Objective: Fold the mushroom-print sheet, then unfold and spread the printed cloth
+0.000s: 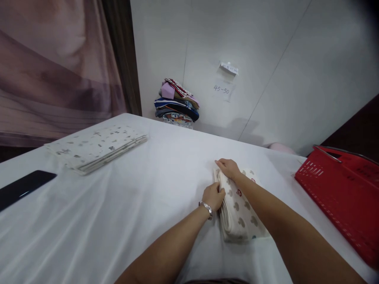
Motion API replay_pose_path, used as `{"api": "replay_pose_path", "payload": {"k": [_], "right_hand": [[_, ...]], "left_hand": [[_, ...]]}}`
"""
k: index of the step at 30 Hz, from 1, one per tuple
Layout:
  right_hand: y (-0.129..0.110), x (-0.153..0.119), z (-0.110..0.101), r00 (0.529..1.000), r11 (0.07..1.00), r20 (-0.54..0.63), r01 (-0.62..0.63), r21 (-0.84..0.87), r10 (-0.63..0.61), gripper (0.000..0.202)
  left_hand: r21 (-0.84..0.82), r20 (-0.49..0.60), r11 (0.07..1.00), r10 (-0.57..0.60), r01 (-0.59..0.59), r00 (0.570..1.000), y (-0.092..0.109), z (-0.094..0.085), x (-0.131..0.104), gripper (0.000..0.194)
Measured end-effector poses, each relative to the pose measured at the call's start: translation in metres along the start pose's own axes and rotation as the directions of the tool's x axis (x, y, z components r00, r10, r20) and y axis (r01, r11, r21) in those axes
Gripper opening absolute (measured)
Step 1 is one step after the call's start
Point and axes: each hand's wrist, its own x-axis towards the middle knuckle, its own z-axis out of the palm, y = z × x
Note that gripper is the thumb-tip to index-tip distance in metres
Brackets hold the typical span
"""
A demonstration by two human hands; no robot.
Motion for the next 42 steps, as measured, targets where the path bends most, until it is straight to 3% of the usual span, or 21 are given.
{"api": "replay_pose_path", "payload": {"k": [9, 14, 19, 24, 30, 34, 38, 42], "right_hand": [[-0.008, 0.006, 0.012, 0.999, 0.986, 0.032, -0.019, -0.166, 0.025, 0.059], [-0.006, 0.008, 0.017, 0.998, 0.987, 0.044, -0.025, -0.159, 0.033, 0.058], [-0.009, 0.003, 0.009, 0.999, 0.996, -0.031, 0.014, -0.086, -0.017, 0.049], [-0.014, -0.022, 0.005, 0.986, 0.999, -0.163, 0.032, -0.032, -0.037, 0.046], [-0.022, -0.036, 0.026, 0.999, 0.997, 0.016, 0.043, 0.058, -0.044, 0.045], [-0.024, -0.045, 0.012, 0.999, 0.995, 0.015, 0.028, 0.092, -0.029, 0.049], [-0.026, -0.082, 0.000, 0.997, 0.989, -0.080, 0.032, 0.145, -0.021, 0.054], [-0.029, -0.114, 0.001, 1.000, 0.970, -0.002, -0.027, 0.241, 0.028, 0.052]], "left_hand": [[-0.049, 0.038, 0.992, -0.118, 0.120, 0.992, -0.001, -0.002, 0.005, 0.015], [-0.109, 0.012, 0.976, -0.190, 0.190, 0.982, -0.002, 0.001, 0.006, 0.031], [-0.120, -0.002, 0.976, -0.183, 0.181, 0.983, -0.004, 0.001, 0.005, 0.024], [-0.121, -0.014, 0.978, -0.170, 0.167, 0.985, -0.005, 0.001, 0.006, 0.015], [-0.068, -0.011, 0.988, -0.139, 0.138, 0.990, -0.006, -0.001, 0.009, 0.012], [-0.015, -0.022, 0.994, -0.107, 0.107, 0.994, -0.006, -0.002, 0.012, 0.009], [-0.017, 0.006, 0.993, -0.117, 0.117, 0.993, -0.006, -0.002, 0.013, 0.011], [0.013, -0.004, 0.995, -0.100, 0.100, 0.995, -0.005, -0.002, 0.013, 0.009]]}}
